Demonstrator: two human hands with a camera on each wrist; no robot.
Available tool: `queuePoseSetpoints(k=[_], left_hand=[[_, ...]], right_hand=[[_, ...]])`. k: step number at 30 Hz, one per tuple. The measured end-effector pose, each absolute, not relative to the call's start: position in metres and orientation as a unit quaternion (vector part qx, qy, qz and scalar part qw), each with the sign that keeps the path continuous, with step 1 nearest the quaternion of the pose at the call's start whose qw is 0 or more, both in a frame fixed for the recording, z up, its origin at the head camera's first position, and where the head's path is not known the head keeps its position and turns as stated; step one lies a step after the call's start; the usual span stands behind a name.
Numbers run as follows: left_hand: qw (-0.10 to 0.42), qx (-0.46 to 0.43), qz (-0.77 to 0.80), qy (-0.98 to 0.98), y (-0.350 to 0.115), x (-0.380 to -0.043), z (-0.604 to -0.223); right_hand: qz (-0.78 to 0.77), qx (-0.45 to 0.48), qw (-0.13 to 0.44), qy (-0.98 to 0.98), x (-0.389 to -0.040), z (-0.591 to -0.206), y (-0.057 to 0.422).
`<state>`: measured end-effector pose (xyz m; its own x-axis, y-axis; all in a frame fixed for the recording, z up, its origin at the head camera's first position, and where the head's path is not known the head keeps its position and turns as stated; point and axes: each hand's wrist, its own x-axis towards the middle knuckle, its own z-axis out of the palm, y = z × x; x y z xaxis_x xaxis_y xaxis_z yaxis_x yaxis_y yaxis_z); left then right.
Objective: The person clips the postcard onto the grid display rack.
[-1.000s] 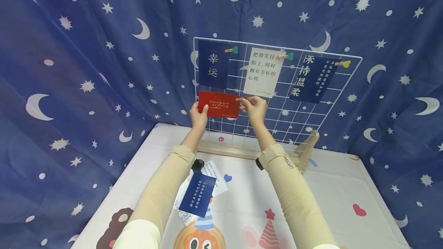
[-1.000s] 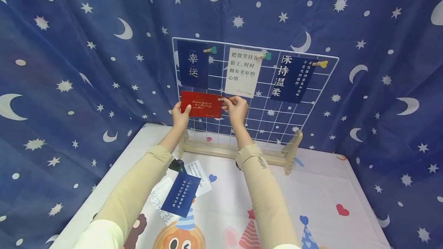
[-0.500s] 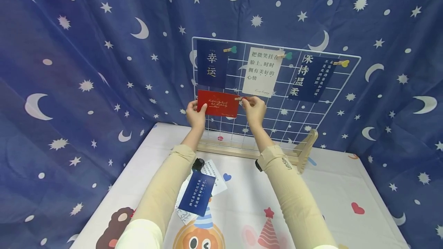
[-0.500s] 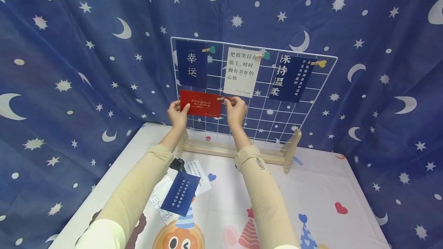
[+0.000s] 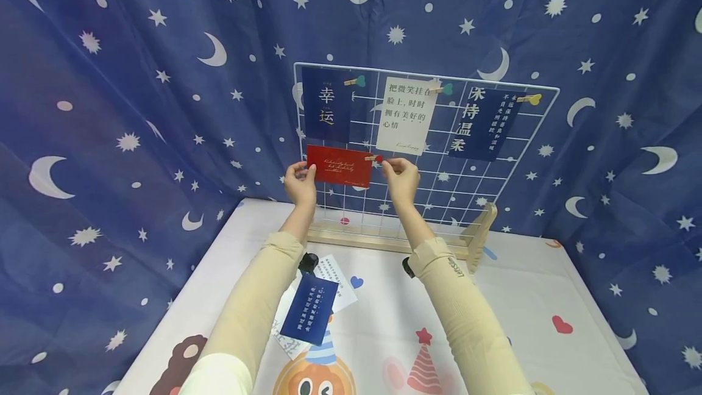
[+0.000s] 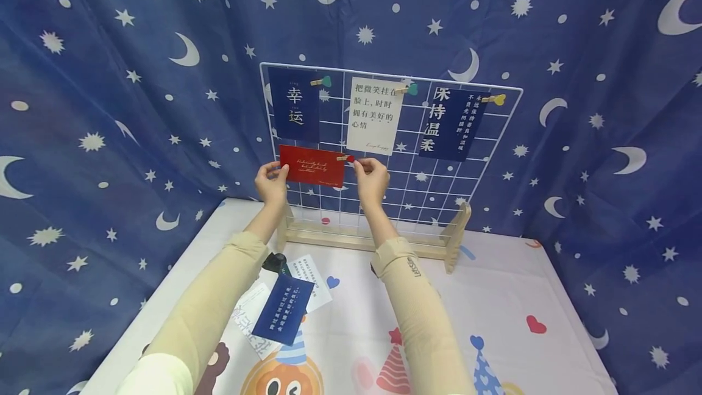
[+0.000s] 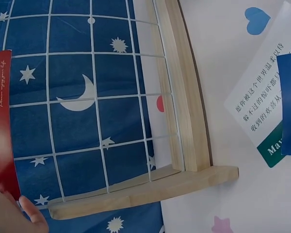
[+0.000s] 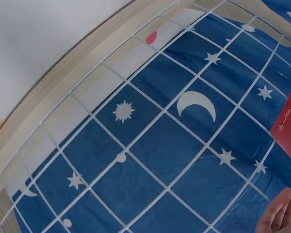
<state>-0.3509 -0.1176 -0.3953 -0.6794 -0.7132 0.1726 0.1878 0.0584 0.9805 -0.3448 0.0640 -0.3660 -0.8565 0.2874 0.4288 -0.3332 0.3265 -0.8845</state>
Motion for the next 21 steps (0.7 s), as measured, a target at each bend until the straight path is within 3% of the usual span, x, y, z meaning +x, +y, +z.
queuePoseSetpoints(k=[11,21], left_hand=[[0.326,0.13,-0.688,-0.635,-0.129,-0.34,-0.397],[0.242,0.079,-0.667,-0.7,-0.148,-0.325,-0.404]], right_hand=[[0.597,0.06,0.228,-0.767,-0.337,-0.376,0.074],[0.591,0.152,0.111,-0.784,-0.325,-0.386,0.102]])
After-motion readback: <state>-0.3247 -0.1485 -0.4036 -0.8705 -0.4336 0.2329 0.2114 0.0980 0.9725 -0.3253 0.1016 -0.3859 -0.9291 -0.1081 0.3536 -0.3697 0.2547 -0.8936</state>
